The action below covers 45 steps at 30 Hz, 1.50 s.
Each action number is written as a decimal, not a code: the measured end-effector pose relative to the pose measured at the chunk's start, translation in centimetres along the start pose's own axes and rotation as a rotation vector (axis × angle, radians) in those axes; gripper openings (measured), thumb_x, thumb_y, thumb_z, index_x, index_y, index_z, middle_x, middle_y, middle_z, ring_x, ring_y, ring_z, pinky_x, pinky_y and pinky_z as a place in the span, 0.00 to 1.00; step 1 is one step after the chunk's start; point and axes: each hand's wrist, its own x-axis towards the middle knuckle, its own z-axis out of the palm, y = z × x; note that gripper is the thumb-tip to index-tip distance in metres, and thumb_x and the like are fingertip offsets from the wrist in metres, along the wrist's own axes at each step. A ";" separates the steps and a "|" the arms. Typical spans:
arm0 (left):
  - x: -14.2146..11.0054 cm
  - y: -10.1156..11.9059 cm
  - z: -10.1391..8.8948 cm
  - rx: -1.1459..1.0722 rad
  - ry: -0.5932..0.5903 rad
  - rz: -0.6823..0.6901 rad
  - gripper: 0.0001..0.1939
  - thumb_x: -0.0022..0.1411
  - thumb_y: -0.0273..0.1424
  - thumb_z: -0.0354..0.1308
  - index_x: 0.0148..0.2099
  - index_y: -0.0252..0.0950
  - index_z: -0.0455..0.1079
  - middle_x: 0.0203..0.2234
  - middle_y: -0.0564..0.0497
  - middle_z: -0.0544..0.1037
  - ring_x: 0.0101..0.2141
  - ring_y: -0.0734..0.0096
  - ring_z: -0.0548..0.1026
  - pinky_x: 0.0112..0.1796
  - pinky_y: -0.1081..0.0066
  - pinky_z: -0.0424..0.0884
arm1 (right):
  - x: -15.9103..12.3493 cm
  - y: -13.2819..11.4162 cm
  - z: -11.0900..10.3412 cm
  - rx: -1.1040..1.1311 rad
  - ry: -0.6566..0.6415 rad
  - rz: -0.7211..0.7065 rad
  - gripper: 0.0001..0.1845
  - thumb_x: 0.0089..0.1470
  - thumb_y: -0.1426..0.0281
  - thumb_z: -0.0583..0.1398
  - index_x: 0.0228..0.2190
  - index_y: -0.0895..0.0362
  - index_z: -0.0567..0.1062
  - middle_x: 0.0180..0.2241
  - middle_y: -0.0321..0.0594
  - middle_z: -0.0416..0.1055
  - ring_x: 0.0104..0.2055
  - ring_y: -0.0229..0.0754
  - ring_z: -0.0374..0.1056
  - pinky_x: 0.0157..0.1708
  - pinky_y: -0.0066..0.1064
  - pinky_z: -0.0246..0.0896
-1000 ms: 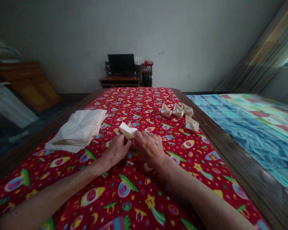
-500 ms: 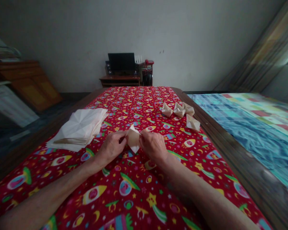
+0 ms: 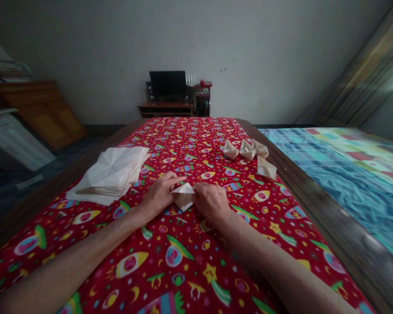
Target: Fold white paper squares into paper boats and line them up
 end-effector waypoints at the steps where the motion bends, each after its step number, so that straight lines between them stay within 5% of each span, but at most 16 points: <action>1: -0.2 -0.2 0.0 -0.010 0.001 0.042 0.19 0.57 0.20 0.53 0.50 0.39 0.71 0.37 0.49 0.72 0.35 0.71 0.73 0.34 0.74 0.69 | -0.1 0.1 0.0 -0.006 0.003 -0.017 0.08 0.53 0.70 0.55 0.29 0.55 0.74 0.27 0.38 0.73 0.25 0.37 0.63 0.23 0.29 0.38; 10: -1.6 0.0 -1.1 0.217 -0.097 0.309 0.22 0.61 0.20 0.48 0.57 0.36 0.62 0.54 0.45 0.68 0.53 0.63 0.65 0.53 0.60 0.66 | -0.9 0.5 0.0 -0.050 0.032 -0.275 0.10 0.59 0.74 0.51 0.35 0.56 0.73 0.31 0.39 0.66 0.28 0.35 0.57 0.23 0.28 0.40; 19: -1.1 0.0 -1.1 0.243 -0.240 0.294 0.25 0.60 0.19 0.46 0.60 0.36 0.60 0.58 0.48 0.65 0.55 0.61 0.61 0.53 0.59 0.64 | -0.5 -0.1 -0.5 -0.118 -0.041 -0.277 0.11 0.60 0.71 0.51 0.41 0.54 0.72 0.33 0.42 0.65 0.31 0.39 0.59 0.23 0.29 0.41; 26: -0.6 -0.1 -1.4 0.312 -0.330 0.246 0.29 0.55 0.19 0.48 0.59 0.36 0.59 0.60 0.48 0.61 0.60 0.53 0.54 0.55 0.48 0.60 | -0.5 0.2 -0.4 -0.138 -0.050 -0.285 0.10 0.59 0.73 0.52 0.38 0.55 0.73 0.34 0.42 0.66 0.31 0.39 0.60 0.23 0.29 0.45; 45: -3.0 0.0 -2.2 0.258 -0.202 0.404 0.20 0.63 0.20 0.46 0.56 0.33 0.63 0.56 0.47 0.65 0.59 0.62 0.56 0.58 0.60 0.61 | -1.3 1.2 -0.7 -0.142 -0.051 -0.409 0.13 0.58 0.76 0.53 0.44 0.56 0.69 0.36 0.42 0.65 0.35 0.41 0.59 0.31 0.29 0.55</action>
